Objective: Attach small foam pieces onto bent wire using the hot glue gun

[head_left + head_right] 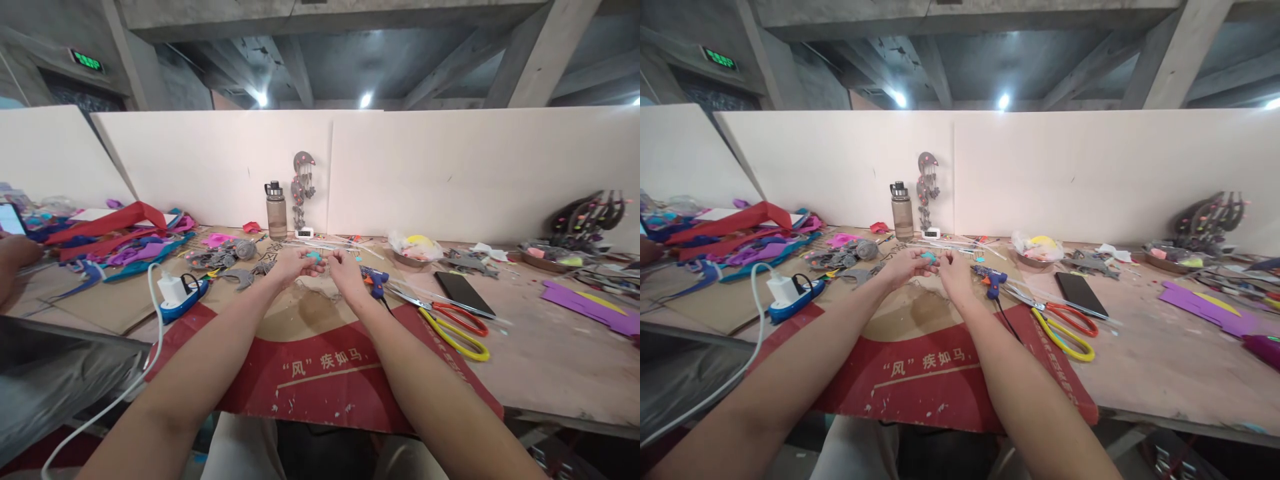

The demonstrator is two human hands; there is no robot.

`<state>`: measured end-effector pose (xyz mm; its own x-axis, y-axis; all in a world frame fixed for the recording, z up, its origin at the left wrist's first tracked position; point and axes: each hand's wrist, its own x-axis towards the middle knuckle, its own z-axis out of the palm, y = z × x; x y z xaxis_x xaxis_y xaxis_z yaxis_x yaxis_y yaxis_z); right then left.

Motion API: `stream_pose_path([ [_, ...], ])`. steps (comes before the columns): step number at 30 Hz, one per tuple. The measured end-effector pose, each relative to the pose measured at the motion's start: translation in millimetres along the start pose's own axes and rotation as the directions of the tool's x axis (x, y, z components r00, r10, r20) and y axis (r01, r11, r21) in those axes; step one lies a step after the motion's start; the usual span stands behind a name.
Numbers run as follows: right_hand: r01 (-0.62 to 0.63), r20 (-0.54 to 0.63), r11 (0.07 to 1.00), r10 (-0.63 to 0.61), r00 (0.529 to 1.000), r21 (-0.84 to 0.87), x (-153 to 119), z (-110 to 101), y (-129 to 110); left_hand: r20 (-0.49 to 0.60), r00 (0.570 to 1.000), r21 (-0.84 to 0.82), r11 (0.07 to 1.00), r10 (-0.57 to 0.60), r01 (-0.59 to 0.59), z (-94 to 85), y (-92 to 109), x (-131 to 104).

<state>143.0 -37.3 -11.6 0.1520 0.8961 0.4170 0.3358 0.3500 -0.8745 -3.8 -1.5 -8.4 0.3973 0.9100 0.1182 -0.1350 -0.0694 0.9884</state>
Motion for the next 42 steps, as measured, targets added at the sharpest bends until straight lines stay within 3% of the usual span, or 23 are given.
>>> stream_pose_path([
  [13,0.072,-0.013,0.981,-0.075,0.997,-0.181,2,-6,-1,0.087,0.996,-0.05,0.998,-0.025,0.029,10.3,-2,-3],
  [25,0.112,-0.035,0.961,-0.125,0.992,-0.251,2,-7,-2,-0.066,0.998,0.001,1.0,-0.009,0.009,14.9,3,-5],
  [33,0.145,-0.029,0.931,-0.164,0.986,-0.335,4,-8,2,0.033,0.999,-0.074,0.997,-0.015,0.017,13.7,-1,-4],
  [42,0.195,-0.034,0.909,-0.223,0.974,-0.37,1,-6,4,-0.019,1.0,0.013,1.0,0.016,-0.015,14.3,0,-5],
])
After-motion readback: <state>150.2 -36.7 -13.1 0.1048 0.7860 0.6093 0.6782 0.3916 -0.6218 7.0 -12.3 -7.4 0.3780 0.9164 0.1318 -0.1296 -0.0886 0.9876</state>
